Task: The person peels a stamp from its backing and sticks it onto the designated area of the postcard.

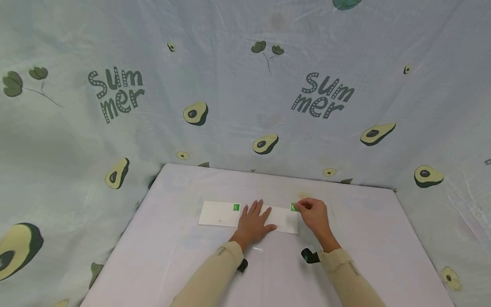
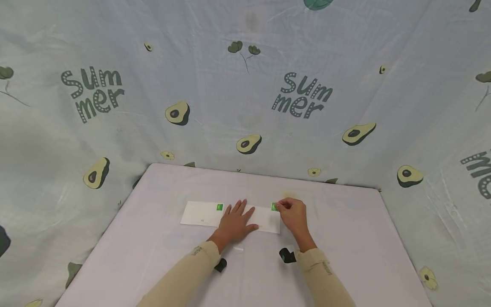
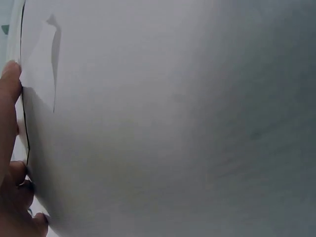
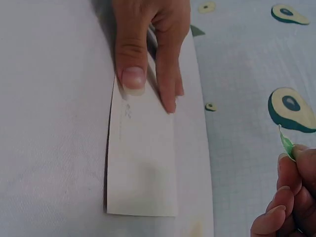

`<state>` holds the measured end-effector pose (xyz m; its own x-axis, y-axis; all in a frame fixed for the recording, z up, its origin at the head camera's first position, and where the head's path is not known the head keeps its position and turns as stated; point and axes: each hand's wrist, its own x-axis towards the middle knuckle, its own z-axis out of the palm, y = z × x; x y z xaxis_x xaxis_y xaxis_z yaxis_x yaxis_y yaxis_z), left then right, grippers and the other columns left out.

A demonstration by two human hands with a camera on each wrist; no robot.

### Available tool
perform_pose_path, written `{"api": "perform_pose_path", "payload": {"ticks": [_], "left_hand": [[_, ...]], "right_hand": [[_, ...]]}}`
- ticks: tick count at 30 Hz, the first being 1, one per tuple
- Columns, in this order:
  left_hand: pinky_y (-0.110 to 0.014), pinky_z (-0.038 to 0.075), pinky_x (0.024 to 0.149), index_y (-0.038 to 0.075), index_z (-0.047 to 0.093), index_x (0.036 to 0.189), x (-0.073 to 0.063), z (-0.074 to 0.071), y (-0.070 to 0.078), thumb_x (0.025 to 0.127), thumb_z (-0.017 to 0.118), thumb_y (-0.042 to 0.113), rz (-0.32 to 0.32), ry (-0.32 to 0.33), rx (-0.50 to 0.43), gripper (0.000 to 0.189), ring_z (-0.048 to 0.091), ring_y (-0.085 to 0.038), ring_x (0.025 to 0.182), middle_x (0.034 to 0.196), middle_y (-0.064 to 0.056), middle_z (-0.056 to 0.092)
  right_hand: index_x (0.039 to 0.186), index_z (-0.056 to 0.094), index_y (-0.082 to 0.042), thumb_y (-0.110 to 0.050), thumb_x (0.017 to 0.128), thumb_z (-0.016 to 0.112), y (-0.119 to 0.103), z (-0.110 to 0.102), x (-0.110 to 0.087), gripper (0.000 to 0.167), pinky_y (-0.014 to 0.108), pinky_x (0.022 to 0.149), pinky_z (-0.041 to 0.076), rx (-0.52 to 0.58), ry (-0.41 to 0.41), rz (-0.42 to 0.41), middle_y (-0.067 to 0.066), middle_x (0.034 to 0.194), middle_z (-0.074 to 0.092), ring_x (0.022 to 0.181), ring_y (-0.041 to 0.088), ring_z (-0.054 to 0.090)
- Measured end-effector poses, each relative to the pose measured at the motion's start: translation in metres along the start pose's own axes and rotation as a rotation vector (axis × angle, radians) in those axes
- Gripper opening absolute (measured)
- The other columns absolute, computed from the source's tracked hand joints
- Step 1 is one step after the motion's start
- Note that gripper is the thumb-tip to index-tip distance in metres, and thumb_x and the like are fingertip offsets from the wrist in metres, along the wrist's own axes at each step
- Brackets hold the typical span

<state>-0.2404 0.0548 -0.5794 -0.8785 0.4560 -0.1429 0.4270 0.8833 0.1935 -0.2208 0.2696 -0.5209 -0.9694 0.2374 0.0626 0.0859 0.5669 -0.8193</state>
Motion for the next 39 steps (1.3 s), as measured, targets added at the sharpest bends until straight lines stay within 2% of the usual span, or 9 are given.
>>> {"api": "perform_pose_path", "payload": {"ticks": [13,17,25,39], "left_hand": [[-0.052,0.022,0.132,0.028,0.036,0.164,0.003,0.005,0.001,0.102,0.044,0.069,0.008,0.007,0.002,0.074,0.019,-0.027,0.164,0.176,-0.008,0.021],[-0.051,0.022,0.132,0.029,0.035,0.164,0.003,0.005,-0.002,0.102,0.043,0.070,0.001,0.008,0.028,0.075,0.020,-0.027,0.164,0.176,-0.007,0.021],[-0.052,0.023,0.132,0.029,0.036,0.163,0.000,0.004,-0.004,0.102,0.043,0.069,0.011,0.018,0.020,0.074,0.021,-0.027,0.164,0.176,-0.007,0.023],[-0.051,0.020,0.133,0.029,0.033,0.165,0.003,0.002,-0.005,0.103,0.041,0.070,0.007,0.006,0.003,0.075,0.018,-0.027,0.165,0.176,-0.007,0.019]], "right_hand": [[0.096,0.077,0.001,-0.014,0.095,0.075,0.027,0.003,0.013,0.015,0.025,0.060,0.048,-0.020,-0.041,0.062,0.014,0.087,0.073,0.075,0.017,0.058],[0.097,0.077,0.002,-0.013,0.095,0.074,0.029,0.007,0.018,0.015,0.025,0.060,0.048,-0.026,-0.055,0.076,0.013,0.087,0.072,0.074,0.018,0.058],[0.097,0.076,0.003,-0.012,0.096,0.073,0.034,0.011,0.023,0.015,0.026,0.060,0.048,-0.047,-0.083,0.113,0.013,0.086,0.070,0.073,0.019,0.058],[0.094,0.076,0.004,-0.010,0.094,0.074,0.044,0.021,0.031,0.014,0.025,0.061,0.046,-0.111,-0.089,0.104,0.014,0.084,0.071,0.074,0.019,0.059]]}}
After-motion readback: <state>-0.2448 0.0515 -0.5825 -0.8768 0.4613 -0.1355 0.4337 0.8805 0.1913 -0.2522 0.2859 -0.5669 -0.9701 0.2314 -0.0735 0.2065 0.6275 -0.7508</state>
